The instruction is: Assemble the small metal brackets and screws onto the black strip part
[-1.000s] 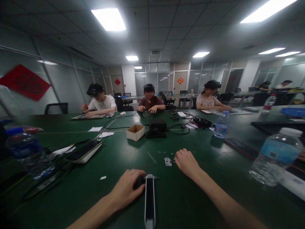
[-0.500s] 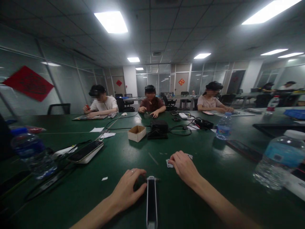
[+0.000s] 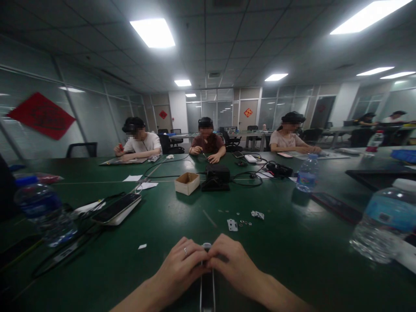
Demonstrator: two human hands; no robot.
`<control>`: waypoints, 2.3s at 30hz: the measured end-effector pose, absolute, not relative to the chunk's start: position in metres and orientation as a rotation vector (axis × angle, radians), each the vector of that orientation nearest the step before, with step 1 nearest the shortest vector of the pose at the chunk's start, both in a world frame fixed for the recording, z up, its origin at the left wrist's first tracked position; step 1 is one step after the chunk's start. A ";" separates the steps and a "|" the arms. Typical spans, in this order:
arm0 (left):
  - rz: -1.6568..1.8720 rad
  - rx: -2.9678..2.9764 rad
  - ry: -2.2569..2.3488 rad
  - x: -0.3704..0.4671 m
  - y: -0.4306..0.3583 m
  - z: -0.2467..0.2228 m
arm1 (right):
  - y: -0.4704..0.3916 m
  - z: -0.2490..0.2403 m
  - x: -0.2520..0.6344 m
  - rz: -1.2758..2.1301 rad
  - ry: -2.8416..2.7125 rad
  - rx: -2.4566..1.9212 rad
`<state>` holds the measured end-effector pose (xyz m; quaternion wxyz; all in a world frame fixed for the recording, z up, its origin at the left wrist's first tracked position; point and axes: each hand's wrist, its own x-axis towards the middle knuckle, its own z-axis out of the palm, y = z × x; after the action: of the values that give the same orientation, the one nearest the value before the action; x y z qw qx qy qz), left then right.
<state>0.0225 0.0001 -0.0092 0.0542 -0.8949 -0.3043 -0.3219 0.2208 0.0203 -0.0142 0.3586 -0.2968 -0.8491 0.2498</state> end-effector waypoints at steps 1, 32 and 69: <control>-0.993 -2.706 -0.921 0.023 0.000 -0.008 | 0.020 -0.013 0.221 0.662 -2.192 -0.752; -0.897 -2.989 -1.817 -0.003 0.022 -0.003 | 0.036 -0.016 0.236 0.385 -2.401 -1.048; -0.913 -2.908 -2.098 0.001 0.021 0.001 | 0.037 -0.016 0.242 0.442 -2.460 -0.995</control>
<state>0.0012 0.0209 0.0008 -0.2757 -0.7554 -0.5451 -0.2371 0.2415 0.0374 -0.0164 0.2238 -0.3606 -0.8912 0.1601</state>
